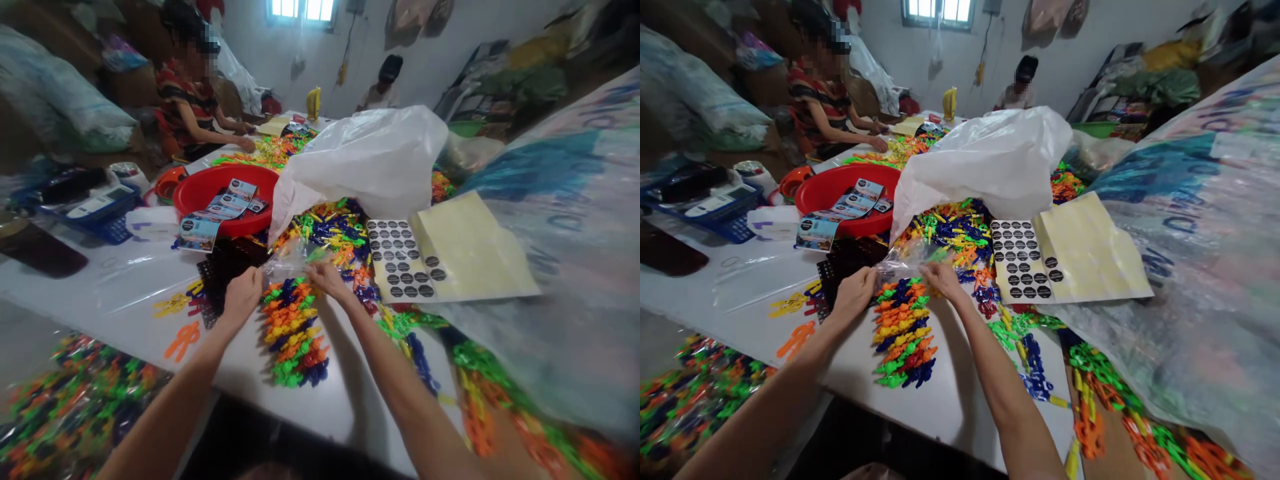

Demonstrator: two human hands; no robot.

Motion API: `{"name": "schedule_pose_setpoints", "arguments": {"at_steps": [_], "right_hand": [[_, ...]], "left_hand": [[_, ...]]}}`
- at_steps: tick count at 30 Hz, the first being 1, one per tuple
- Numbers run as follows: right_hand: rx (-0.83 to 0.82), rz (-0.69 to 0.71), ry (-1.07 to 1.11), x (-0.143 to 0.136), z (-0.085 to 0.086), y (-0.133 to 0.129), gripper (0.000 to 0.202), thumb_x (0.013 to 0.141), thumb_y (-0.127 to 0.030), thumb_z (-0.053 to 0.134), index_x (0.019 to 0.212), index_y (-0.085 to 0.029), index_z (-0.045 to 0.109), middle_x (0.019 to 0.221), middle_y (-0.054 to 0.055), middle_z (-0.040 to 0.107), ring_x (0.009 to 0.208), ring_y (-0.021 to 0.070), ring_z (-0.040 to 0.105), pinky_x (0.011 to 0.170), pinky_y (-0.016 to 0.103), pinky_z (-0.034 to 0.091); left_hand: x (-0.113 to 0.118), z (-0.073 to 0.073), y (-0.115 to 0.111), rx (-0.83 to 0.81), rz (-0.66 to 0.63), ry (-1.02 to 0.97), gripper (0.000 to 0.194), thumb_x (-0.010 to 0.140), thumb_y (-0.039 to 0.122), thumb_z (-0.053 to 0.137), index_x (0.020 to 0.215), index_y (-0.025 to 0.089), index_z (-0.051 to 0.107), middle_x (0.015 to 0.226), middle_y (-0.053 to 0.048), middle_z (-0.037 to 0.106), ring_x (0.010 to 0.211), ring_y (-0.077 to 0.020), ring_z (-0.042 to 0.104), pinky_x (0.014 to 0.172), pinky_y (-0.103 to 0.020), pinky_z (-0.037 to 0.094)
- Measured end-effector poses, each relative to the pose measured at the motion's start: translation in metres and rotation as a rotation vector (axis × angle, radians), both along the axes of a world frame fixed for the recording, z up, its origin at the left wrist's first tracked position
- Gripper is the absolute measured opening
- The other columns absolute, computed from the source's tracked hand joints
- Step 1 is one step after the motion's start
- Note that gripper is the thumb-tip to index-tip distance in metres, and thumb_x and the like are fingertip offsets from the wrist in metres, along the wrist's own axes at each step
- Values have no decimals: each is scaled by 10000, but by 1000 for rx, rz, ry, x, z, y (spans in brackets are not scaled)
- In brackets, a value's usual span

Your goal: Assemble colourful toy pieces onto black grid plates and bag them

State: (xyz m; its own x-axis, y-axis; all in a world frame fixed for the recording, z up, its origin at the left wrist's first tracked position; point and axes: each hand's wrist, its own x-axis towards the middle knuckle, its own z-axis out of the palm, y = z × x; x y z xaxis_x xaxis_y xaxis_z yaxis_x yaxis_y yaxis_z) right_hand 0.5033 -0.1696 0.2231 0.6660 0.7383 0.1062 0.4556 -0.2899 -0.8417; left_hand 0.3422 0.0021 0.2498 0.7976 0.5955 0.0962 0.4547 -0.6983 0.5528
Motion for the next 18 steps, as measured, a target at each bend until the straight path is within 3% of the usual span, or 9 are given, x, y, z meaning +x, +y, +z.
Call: {"name": "schedule_pose_setpoints", "arguments": {"at_steps": [5,9,11,15,18], "right_hand": [[59,-34,-156,-24,-4,-31,275,878,-328,467,1021,-163,634,876,42,656,770,167,566,715,263,424],[58,-28,-270,-53,-19,-57,267,901,-232,407,1046,-165,620,932,79,644,814,181,564,757,280,438],[21,-44,-327,-65,-33,-63,294,862,-153,389,1058,-164,608,960,90,630,851,190,558,770,285,441],[-72,-161,-289,-77,-50,-54,395,827,-126,427,1205,-173,529,1047,82,625,909,187,567,814,276,443],[-201,-187,-209,-76,-51,-38,314,868,-189,444,1161,-197,554,1019,56,639,889,189,583,806,272,450]], "left_hand": [[-35,-14,-16,-64,5,-94,397,938,411,276,872,184,595,823,-33,683,786,-157,617,743,-242,440],[-69,-31,-32,35,-89,-196,361,906,403,333,931,176,613,994,-86,684,1044,-221,600,925,-314,433],[-79,-39,-37,117,-150,-145,351,893,374,342,937,168,622,1018,-116,679,1121,-256,568,982,-364,405],[-72,-47,-32,74,-130,152,384,886,337,336,1147,173,565,1047,-110,686,955,-258,642,840,-364,476],[-51,-52,-25,55,-171,229,384,840,323,373,1112,162,590,1021,-125,691,935,-277,651,808,-367,491]]}}
